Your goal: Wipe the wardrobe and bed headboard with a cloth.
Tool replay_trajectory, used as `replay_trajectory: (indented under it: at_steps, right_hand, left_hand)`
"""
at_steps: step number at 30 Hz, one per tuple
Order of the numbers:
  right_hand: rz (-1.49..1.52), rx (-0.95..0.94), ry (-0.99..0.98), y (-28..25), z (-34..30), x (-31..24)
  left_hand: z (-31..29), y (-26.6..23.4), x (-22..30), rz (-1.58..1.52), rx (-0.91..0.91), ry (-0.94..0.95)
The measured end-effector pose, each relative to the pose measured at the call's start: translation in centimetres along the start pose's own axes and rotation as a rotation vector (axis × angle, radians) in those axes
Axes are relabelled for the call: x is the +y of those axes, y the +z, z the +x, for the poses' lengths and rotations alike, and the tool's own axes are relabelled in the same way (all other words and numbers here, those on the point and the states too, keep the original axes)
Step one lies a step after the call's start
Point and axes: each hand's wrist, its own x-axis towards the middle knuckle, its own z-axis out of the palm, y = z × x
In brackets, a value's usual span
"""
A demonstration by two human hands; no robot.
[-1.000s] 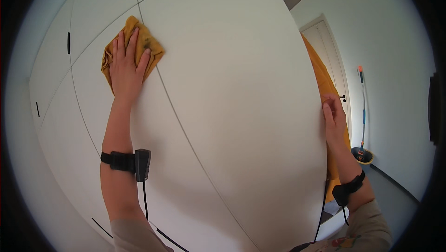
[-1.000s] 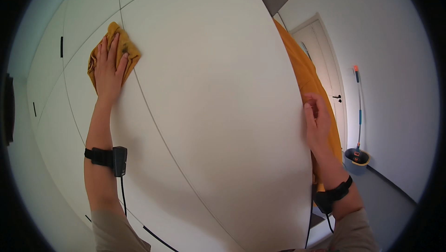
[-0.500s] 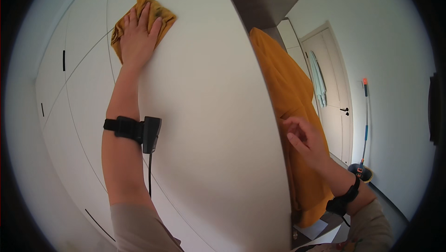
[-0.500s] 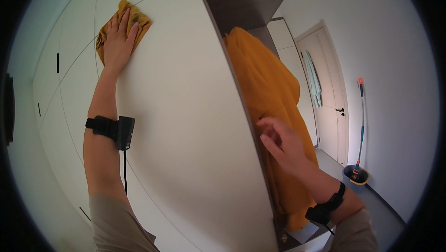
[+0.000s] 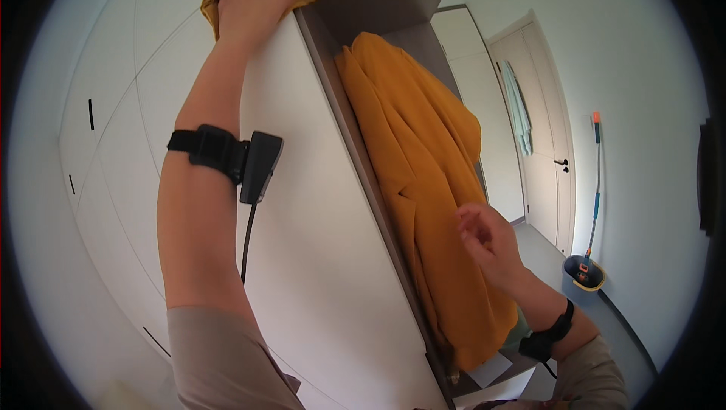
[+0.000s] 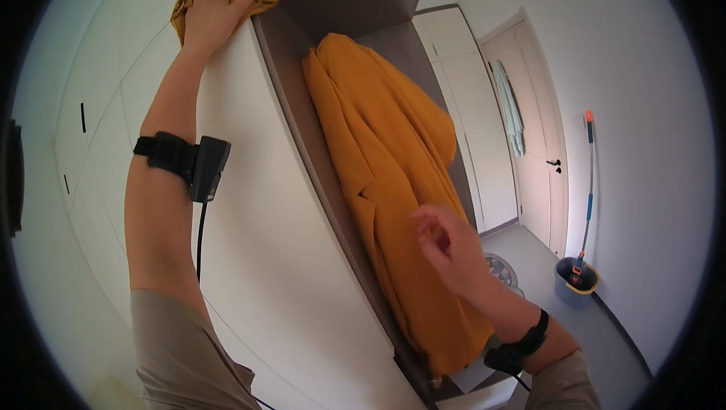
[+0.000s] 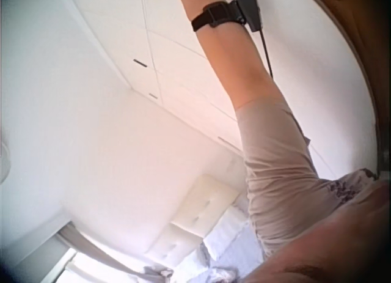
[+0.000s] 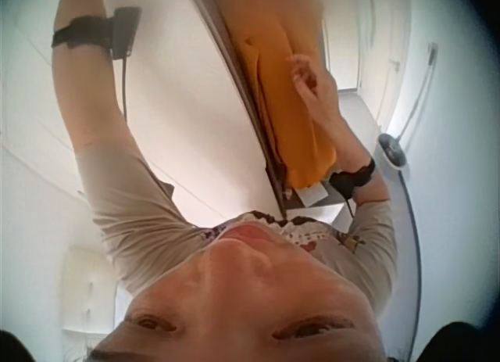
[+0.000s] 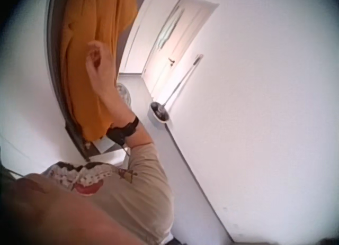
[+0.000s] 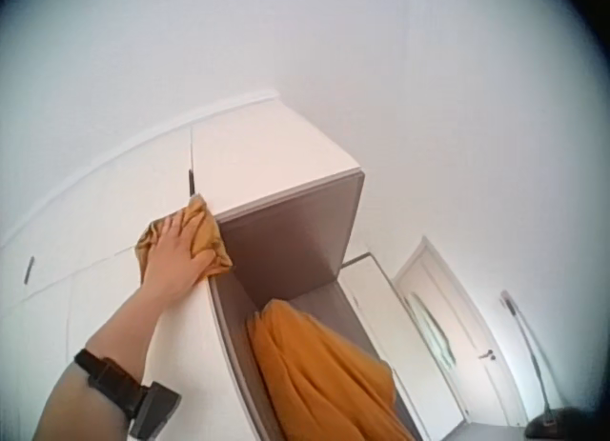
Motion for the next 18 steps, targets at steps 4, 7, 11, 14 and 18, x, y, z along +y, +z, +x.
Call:
replay_trajectory:
  at_steps: [4,7,11,14,18]
  right_hand:
    - [-0.01,0.024,-0.016,0.6,0.0,0.5]
    - [-0.028,0.042,-0.026,0.0,1.0,1.1]
    - [-0.023,0.047,0.011,-1.2,1.9,1.2]
    - [-0.019,0.088,-0.017,-1.2,2.2,1.9]
    - [0.047,0.134,-0.043,-0.6,2.3,2.2]
  left_hand:
    - [0.9,-0.8,-1.5,0.082,0.064,-0.002]
    - [1.1,-0.9,-0.4,0.018,0.071,0.023]
    - [1.0,0.1,2.8,0.024,0.088,0.043]
    - [-0.7,0.9,5.1,0.042,0.048,0.099]
    - [-3.5,1.6,6.9,0.067,0.048,0.146]
